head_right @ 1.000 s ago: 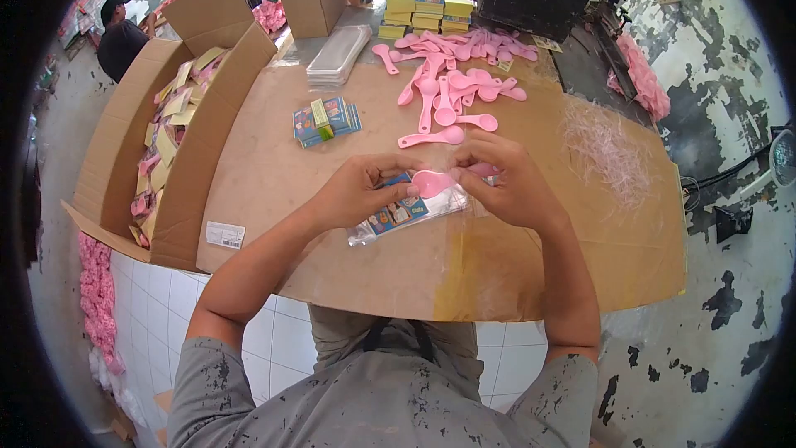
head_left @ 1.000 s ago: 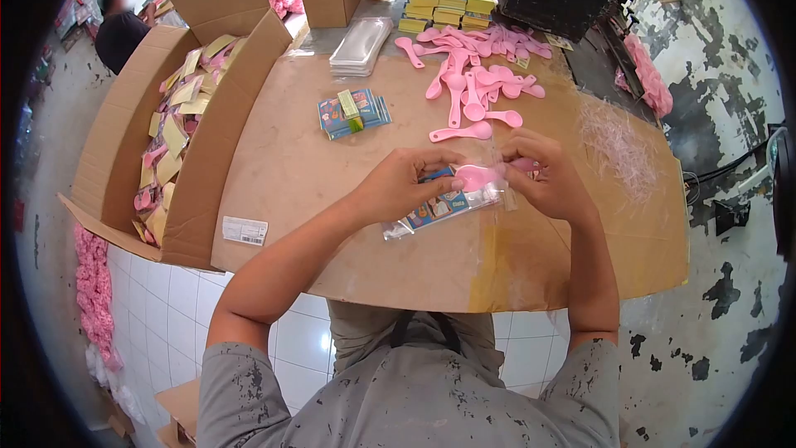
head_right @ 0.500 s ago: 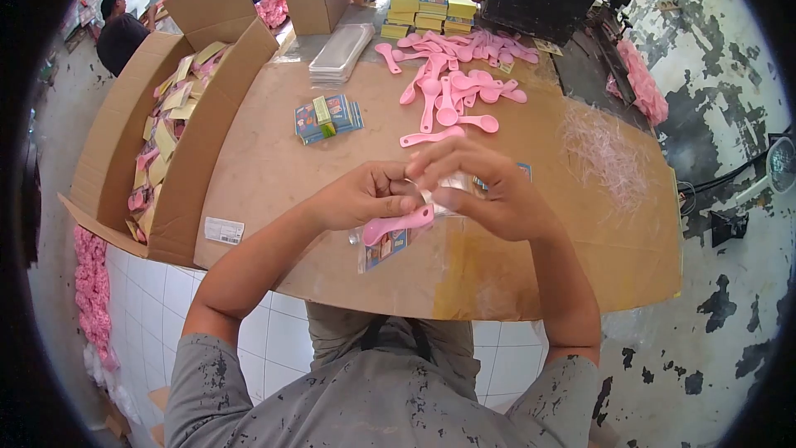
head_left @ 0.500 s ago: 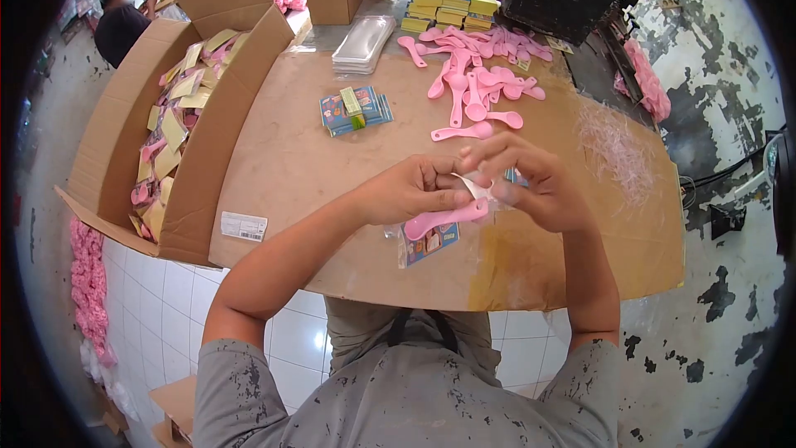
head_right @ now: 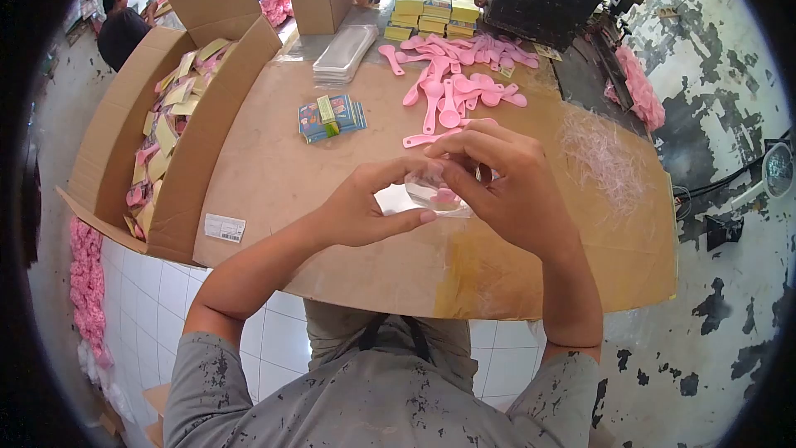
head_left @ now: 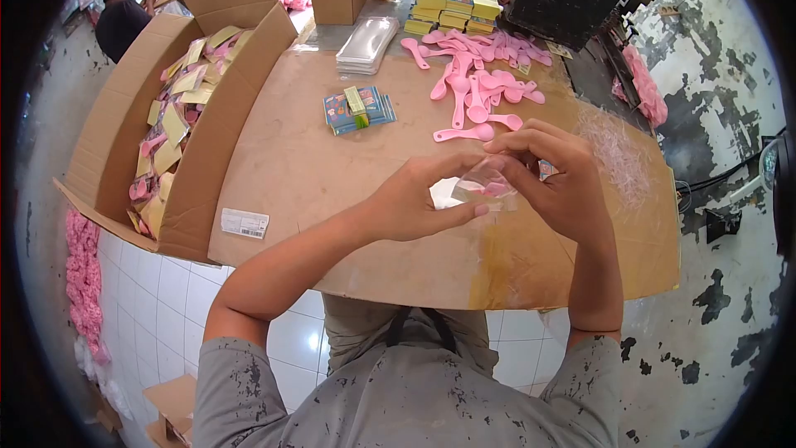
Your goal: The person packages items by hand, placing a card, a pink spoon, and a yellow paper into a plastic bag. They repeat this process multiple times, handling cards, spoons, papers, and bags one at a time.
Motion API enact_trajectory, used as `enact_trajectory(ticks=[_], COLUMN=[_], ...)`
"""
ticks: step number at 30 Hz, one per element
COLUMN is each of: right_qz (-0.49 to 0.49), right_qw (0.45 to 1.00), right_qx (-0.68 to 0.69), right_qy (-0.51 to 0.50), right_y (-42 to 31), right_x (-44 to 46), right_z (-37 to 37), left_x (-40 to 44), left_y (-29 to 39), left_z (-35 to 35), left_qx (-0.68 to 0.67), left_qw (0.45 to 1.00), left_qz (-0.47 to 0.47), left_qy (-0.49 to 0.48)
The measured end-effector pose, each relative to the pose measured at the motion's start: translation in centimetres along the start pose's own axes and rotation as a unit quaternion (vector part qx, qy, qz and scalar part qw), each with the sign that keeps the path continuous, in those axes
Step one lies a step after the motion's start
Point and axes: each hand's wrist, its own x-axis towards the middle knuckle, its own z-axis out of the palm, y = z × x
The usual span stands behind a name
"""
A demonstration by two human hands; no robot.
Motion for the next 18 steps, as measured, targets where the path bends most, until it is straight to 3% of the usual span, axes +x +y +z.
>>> enact_trajectory(ticks=[4, 7, 9, 13, 18], right_qz=[-0.017, -0.113, -0.195, -0.209, -0.229], right_qw=[0.999, 0.978, 0.931, 0.904, 0.885], right_qx=[-0.028, -0.147, -0.288, -0.354, -0.368], right_qy=[0.024, 0.095, 0.114, 0.118, 0.17], right_y=[0.6, 1.1, 0.9, 1.2, 2.5], right_x=[-0.1, 0.0, 0.0, -0.3, -0.3], right_z=[1.2, 1.9, 2.0, 3.7, 4.2], left_x=[-0.2, -0.1, -0.4, -0.5, -0.5], left_y=[-1.0, -0.5, -0.7, -1.4, -0.6], left_z=[0.6, 0.7, 0.7, 1.2, 0.9], left_qx=[0.01, -0.133, -0.126, -0.09, -0.04], left_qw=[0.999, 0.985, 0.984, 0.988, 0.988], left_qz=[-0.008, -0.099, -0.107, -0.088, -0.134], left_qy=[0.04, 0.055, 0.069, 0.094, 0.062])
